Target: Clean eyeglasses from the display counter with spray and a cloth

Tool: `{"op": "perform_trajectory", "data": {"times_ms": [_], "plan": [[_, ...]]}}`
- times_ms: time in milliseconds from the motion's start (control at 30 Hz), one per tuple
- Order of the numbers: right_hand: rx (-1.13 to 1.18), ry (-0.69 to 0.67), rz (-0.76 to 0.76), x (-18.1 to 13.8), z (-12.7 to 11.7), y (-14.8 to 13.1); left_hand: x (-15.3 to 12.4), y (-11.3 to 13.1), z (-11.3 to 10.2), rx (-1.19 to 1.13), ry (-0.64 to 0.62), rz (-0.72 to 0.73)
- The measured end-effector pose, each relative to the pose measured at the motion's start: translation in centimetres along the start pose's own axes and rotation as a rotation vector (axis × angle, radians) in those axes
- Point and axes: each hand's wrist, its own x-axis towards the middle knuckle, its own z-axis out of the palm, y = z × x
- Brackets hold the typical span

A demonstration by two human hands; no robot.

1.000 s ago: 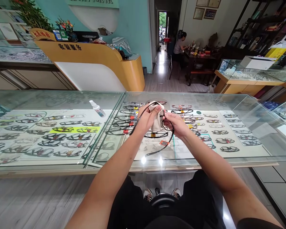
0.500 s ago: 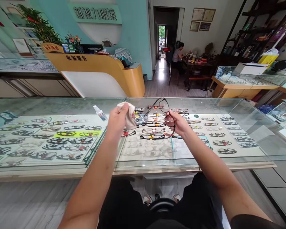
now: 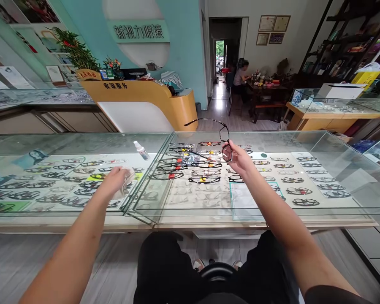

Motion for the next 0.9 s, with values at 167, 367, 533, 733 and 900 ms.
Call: {"op": "perform_trajectory", "data": {"times_ms": [167,367,533,733,900], "plan": [[-0.053,0.071,-0.052,0.0,0.0,-0.4,-0.4,-0.7,0.9,0.108,-0.022,-0.141],[-0.137,0.206,-0.156,0.2,-0.4,-0.2,-5.0,8.8,4.8,0.085,0.613,0.516],[-0.179,0.245,-0.195,0.2,-0.5,0.1,-9.0,18.7,10.1,0.015,0.247,1.039],[-0.132,0.282,-0.191,0.2,-0.2,-0.1,-7.3,23.0,14.8,-0.086,0.006,1.101],[-0.199,0.247,-0.352,-0.4,0.0,-1.2,-5.1,24.0,14.2,-0.216,0.096,1.136]]}}
